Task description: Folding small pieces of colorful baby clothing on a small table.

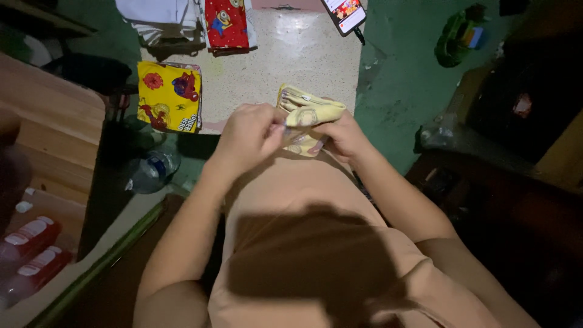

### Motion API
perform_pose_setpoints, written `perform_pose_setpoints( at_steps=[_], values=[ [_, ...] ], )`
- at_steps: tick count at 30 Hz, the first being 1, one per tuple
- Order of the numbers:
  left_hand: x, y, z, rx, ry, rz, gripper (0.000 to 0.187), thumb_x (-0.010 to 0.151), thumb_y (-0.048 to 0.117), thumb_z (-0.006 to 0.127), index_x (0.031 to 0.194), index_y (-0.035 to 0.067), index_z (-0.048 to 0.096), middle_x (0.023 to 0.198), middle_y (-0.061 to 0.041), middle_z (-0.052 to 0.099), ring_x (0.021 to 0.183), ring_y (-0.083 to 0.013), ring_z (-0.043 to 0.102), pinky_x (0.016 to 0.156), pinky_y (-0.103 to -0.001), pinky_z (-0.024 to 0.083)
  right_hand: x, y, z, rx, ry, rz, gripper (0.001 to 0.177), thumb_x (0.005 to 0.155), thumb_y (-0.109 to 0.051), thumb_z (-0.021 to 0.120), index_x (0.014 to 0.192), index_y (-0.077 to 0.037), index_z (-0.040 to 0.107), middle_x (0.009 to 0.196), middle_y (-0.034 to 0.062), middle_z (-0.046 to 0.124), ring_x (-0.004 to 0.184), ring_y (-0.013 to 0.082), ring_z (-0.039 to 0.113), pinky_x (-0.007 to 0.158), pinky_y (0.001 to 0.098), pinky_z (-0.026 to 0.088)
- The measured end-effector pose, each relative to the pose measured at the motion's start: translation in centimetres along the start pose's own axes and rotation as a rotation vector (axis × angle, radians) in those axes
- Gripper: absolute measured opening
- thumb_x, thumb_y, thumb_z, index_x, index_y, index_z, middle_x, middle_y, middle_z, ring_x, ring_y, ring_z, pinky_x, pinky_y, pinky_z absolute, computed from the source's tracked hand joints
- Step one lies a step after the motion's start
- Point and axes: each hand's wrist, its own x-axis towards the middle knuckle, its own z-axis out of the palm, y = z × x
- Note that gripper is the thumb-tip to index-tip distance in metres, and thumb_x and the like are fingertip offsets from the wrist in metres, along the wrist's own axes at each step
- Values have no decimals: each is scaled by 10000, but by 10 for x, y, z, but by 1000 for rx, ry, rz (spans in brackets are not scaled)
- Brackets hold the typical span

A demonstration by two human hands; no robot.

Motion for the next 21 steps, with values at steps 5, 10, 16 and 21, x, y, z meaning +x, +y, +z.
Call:
perform_pose_setpoints(
  at_steps=[5, 10, 16, 21],
  values=[
    [7, -20, -3, -309, -41, -296, 171, 932, 147, 705, 1016, 19, 630, 895, -109, 697, 827, -227, 691, 779, -321, 524, -2, -5, -2, -115, -82, 73, 510, 869, 35, 663, 1364, 34, 541, 1225, 177, 658, 1016, 270, 717, 698, 389, 659],
    [3, -49, 23, -480, 28, -334, 256, 936, 169, 727, 1096, 17, 599, 994, -93, 684, 930, -167, 658, 865, -311, 542, 2, -1, -18, -152, -132, 122, 574, 864, -29, 704, 1410, 64, 553, 1274, 202, 678, 1064, 297, 710, 738, 394, 626],
    [-4, -59, 47, -1180, -90, -746, 402, 933, 251, 697, 1288, 83, 610, 1118, -5, 701, 1042, -122, 676, 925, -305, 549, 18, 15, -44, 112, -240, 139, 577, 853, -44, 723, 1386, 102, 558, 1312, 237, 675, 1172, 350, 699, 995, 468, 594],
    [-21, -78, 73, -1305, 52, -666, 349, 968, 237, 691, 1208, -11, 639, 1084, -38, 725, 981, -132, 679, 909, -309, 556, 35, 2, -27, 30, 18, 156, 403, 972, -62, 588, 1359, 36, 537, 1284, 175, 667, 1159, 286, 671, 1031, 449, 553]
  ],
)
